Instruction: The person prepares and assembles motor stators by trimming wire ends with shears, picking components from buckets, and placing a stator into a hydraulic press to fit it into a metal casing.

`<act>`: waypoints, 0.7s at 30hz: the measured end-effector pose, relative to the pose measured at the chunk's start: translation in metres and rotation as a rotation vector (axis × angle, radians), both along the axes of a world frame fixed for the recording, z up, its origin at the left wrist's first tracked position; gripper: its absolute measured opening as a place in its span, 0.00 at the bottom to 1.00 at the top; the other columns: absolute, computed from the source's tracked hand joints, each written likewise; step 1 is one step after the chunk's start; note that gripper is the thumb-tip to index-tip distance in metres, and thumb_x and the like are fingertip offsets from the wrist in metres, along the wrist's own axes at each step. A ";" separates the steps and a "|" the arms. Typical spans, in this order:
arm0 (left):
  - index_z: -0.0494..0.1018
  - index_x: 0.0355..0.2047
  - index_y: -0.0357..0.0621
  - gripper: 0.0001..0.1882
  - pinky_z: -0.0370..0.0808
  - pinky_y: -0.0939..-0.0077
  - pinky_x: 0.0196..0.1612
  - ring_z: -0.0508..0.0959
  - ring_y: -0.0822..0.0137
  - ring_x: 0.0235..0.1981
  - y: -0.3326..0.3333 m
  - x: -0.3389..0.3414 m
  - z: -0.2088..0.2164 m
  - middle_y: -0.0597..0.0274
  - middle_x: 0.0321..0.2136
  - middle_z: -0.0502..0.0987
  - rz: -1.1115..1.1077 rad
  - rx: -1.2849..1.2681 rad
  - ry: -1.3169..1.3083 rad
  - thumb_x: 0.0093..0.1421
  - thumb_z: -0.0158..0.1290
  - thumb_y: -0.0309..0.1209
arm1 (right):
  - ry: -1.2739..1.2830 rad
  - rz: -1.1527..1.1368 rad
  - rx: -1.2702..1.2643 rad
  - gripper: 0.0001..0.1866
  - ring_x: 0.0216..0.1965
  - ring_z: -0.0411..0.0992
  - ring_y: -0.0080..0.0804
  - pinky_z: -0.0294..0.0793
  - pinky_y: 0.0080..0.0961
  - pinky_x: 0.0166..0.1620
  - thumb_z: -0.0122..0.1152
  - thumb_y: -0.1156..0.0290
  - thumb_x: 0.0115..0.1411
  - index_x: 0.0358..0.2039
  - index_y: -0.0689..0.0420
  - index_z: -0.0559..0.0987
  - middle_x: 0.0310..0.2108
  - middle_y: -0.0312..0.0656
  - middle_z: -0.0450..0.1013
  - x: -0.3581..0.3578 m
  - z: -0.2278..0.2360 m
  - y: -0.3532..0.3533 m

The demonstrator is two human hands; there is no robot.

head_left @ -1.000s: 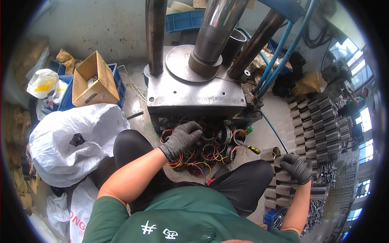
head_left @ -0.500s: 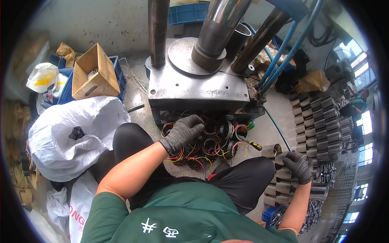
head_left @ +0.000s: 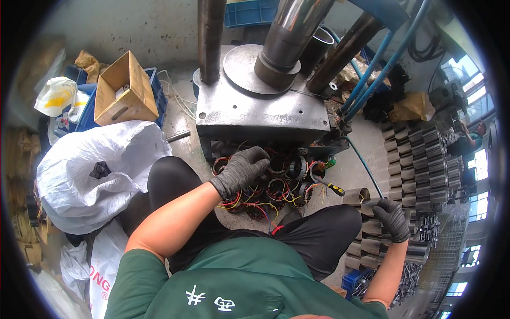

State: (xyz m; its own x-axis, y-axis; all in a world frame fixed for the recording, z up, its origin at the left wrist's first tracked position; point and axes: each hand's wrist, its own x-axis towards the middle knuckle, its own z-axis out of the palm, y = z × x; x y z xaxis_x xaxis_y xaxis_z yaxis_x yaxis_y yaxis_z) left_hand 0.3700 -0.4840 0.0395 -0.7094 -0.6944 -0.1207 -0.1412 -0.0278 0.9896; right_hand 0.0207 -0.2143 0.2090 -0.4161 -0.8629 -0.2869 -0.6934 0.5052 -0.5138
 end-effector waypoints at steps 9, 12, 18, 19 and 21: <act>0.73 0.44 0.35 0.11 0.80 0.74 0.39 0.81 0.70 0.35 0.000 0.001 0.000 0.57 0.32 0.82 0.009 0.024 -0.010 0.66 0.50 0.30 | -0.013 -0.022 -0.001 0.08 0.23 0.66 0.23 0.69 0.27 0.30 0.60 0.72 0.57 0.26 0.65 0.78 0.19 0.39 0.71 -0.001 -0.002 0.001; 0.73 0.44 0.35 0.12 0.80 0.74 0.39 0.81 0.70 0.35 0.000 0.001 -0.001 0.57 0.32 0.82 0.015 0.052 -0.006 0.66 0.50 0.30 | -0.028 -0.031 -0.010 0.08 0.23 0.66 0.23 0.68 0.27 0.30 0.60 0.72 0.57 0.26 0.65 0.78 0.19 0.39 0.71 0.002 0.000 0.000; 0.73 0.44 0.35 0.12 0.80 0.74 0.39 0.81 0.72 0.34 0.001 0.002 0.003 0.58 0.31 0.81 0.029 -0.001 -0.028 0.66 0.51 0.30 | 0.010 0.049 0.019 0.09 0.24 0.68 0.26 0.69 0.28 0.31 0.61 0.70 0.57 0.28 0.64 0.79 0.21 0.40 0.73 -0.007 -0.001 0.000; 0.73 0.44 0.35 0.12 0.80 0.74 0.39 0.81 0.72 0.34 0.001 0.001 0.004 0.58 0.31 0.81 0.034 -0.004 -0.039 0.66 0.51 0.30 | 0.009 0.049 0.020 0.09 0.24 0.68 0.26 0.69 0.28 0.31 0.61 0.70 0.57 0.28 0.64 0.79 0.21 0.40 0.73 -0.010 -0.001 0.000; 0.73 0.44 0.34 0.11 0.80 0.74 0.39 0.81 0.71 0.34 0.001 0.000 0.003 0.58 0.31 0.82 0.025 0.059 -0.029 0.66 0.51 0.30 | 0.045 0.050 0.120 0.10 0.24 0.68 0.28 0.70 0.28 0.31 0.61 0.69 0.57 0.30 0.64 0.80 0.22 0.41 0.74 -0.020 0.002 0.001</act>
State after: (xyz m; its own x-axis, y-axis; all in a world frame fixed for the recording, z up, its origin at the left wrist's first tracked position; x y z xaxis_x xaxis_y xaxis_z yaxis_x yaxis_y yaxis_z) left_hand 0.3700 -0.4830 0.0424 -0.6878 -0.7027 -0.1820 -0.1680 -0.0898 0.9817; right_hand 0.0012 -0.2137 0.2109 -0.3883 -0.8433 -0.3715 -0.7403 0.5256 -0.4192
